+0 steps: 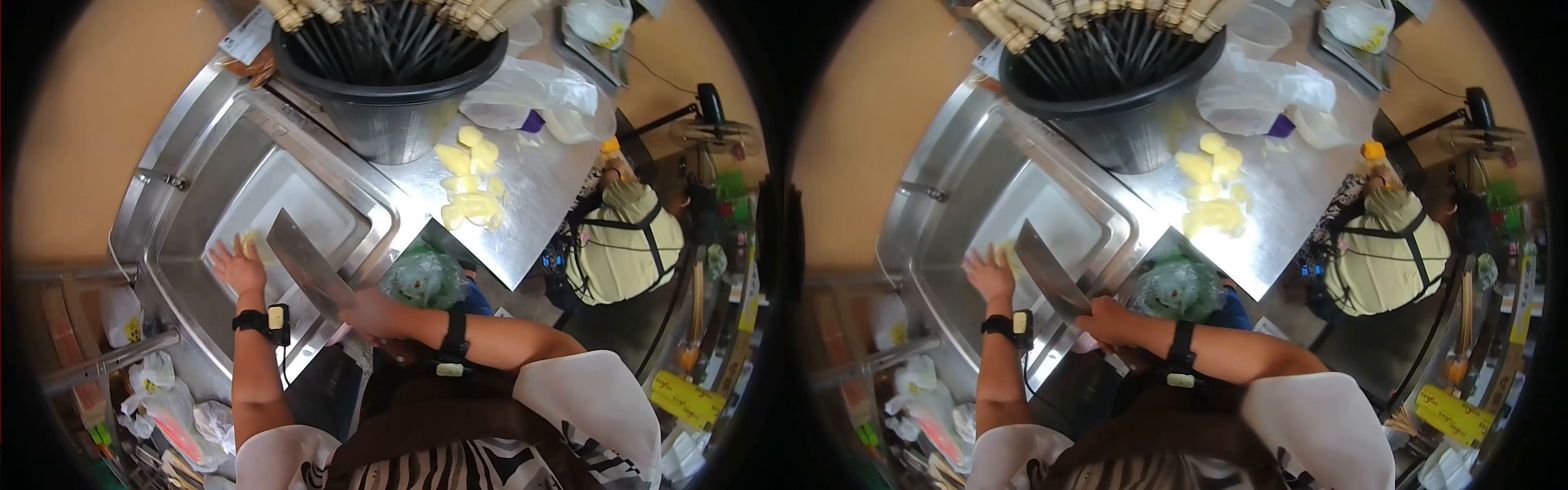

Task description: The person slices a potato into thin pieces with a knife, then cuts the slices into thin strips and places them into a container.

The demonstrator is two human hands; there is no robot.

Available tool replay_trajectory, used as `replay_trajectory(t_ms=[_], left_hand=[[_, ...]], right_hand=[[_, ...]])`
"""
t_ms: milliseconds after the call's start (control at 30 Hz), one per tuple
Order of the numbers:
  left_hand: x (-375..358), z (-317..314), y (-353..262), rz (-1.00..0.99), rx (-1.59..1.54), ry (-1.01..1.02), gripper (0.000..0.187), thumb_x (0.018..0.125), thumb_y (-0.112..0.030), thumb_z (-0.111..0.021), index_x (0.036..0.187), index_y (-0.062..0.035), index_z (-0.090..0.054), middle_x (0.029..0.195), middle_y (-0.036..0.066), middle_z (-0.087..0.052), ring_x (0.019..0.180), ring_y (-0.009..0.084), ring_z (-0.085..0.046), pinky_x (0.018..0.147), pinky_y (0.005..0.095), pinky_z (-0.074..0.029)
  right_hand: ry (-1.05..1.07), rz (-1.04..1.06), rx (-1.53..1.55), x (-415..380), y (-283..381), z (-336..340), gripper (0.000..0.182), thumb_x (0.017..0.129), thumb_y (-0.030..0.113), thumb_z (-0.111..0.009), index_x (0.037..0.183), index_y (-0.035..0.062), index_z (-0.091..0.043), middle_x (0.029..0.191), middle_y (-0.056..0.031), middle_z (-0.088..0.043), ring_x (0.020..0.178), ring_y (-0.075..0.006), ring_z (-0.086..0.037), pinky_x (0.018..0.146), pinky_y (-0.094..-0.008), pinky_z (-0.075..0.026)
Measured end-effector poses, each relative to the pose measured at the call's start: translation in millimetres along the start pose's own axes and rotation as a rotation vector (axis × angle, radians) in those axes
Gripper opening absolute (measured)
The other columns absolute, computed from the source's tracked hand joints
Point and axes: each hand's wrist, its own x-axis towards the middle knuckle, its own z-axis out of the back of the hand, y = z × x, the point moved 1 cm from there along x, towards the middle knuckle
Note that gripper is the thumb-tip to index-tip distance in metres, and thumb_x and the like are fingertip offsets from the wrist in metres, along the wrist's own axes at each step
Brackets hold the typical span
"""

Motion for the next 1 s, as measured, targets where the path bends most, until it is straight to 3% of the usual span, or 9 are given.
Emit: replay_trajectory(t_ms=[67, 100, 167, 267, 333, 433, 567, 700, 1000], left_hand=[[2.8, 4.1, 3.2, 0.180, 0.078, 0.130, 0.045, 0.097, -0.027, -0.059, 0.137, -0.0071, -0.057, 0.152, 0.022, -0.039, 0.141, 0.0434, -0.033, 0.117, 0.0500, -0.026], [-0.6, -0.9, 4.0, 0.169, 0.078, 0.136, 0.045, 0.097, -0.027, -0.059, 0.137, -0.0071, -0.057, 0.152, 0.022, -0.039, 0.141, 0.0434, -0.033, 0.117, 0.0500, -0.026], [-3.3, -7.9, 0.5, -0.085, -0.302, -0.043, 0.044, 0.099, -0.022, -0.057, 0.139, -0.0037, -0.053, 0.151, 0.022, -0.041, 0.142, 0.0415, -0.033, 0.117, 0.0486, -0.026], [-23.7, 63.4, -83.7, -0.304, -0.697, -0.057, 0.042, 0.089, -0.002, -0.061, 0.131, -0.0003, -0.056, 0.138, 0.023, -0.053, 0.133, 0.0400, -0.045, 0.113, 0.0464, -0.034], [-42.9, 94.9, -143.7, -0.523, -0.785, -0.054, 0.040, 0.085, 0.001, -0.066, 0.124, -0.0020, -0.060, 0.128, 0.019, -0.060, 0.120, 0.0385, -0.056, 0.103, 0.0424, -0.044], [-76.3, 109.8, -232.0, -0.813, -0.896, 0.194, 0.034, 0.079, 0.001, -0.068, 0.113, -0.0034, -0.065, 0.112, 0.016, -0.064, 0.102, 0.0382, -0.061, 0.086, 0.0430, -0.051], [-92.7, 105.6, -318.9, -0.917, -0.781, 0.223, 0.042, 0.075, -0.012, -0.077, 0.114, -0.0037, -0.065, 0.116, 0.017, -0.061, 0.107, 0.0371, -0.058, 0.087, 0.0408, -0.050], [-87.0, 89.2, -364.3, -0.825, -0.668, 0.247, 0.046, 0.075, -0.017, -0.079, 0.116, -0.0040, -0.065, 0.120, 0.016, -0.060, 0.110, 0.0361, -0.056, 0.090, 0.0415, -0.049], [-62.5, 98.6, -398.4, -0.563, -0.808, 0.308, 0.031, 0.080, -0.015, -0.079, 0.109, -0.0069, -0.074, 0.106, 0.011, -0.065, 0.099, 0.0289, -0.061, 0.086, 0.0372, -0.051]], right_hand=[[-0.051, -0.042, -0.014, -26.8, 3.4, 15.8, 0.039, 0.095, 0.027, -0.054, 0.073, -0.0036, -0.061, 0.048, -0.0088, -0.057, 0.041, -0.0204, -0.058, 0.046, -0.0353, -0.048], [-0.084, -0.078, -0.035, -43.6, 4.4, 23.8, 0.035, 0.096, 0.027, -0.055, 0.079, -0.0029, -0.062, 0.049, -0.0077, -0.057, 0.041, -0.0194, -0.057, 0.045, -0.0347, -0.047], [-0.107, -0.118, 0.081, -79.3, -4.5, 41.9, 0.027, 0.098, 0.024, -0.055, 0.089, -0.0001, -0.062, 0.051, -0.0053, -0.056, 0.041, -0.0157, -0.055, 0.045, -0.0321, -0.045], [-0.188, -0.116, 0.184, -139.3, -22.8, 65.7, 0.023, 0.100, 0.022, -0.057, 0.094, 0.0010, -0.062, 0.051, -0.0027, -0.052, 0.043, -0.0108, -0.052, 0.043, -0.0289, -0.043], [-0.270, -0.121, 0.255, -177.4, -37.6, 83.2, 0.020, 0.100, 0.022, -0.060, 0.101, 0.0015, -0.061, 0.052, -0.0013, -0.051, 0.044, -0.0090, -0.051, 0.043, -0.0282, -0.042], [-0.408, -0.169, 0.323, -233.3, -55.5, 111.2, 0.027, 0.097, 0.022, -0.065, 0.108, -0.0016, -0.058, 0.055, -0.0008, -0.052, 0.045, -0.0086, -0.051, 0.043, -0.0277, -0.042], [-0.566, -0.135, 0.433, -275.1, -98.8, 156.7, 0.034, 0.096, 0.022, -0.066, 0.110, -0.0076, -0.057, 0.055, -0.0019, -0.053, 0.046, -0.0100, -0.053, 0.043, -0.0278, -0.042], [-0.668, -0.146, 0.484, -305.6, -131.8, 200.3, 0.043, 0.094, 0.020, -0.067, 0.116, -0.0141, -0.054, 0.057, -0.0043, -0.056, 0.046, -0.0114, -0.055, 0.043, -0.0280, -0.043], [-0.555, -0.224, 0.186, -332.6, -128.7, 288.9, 0.038, 0.095, 0.026, -0.066, 0.114, -0.0071, -0.065, 0.058, -0.0065, -0.060, 0.047, -0.0109, -0.057, 0.046, -0.0284, -0.047]])
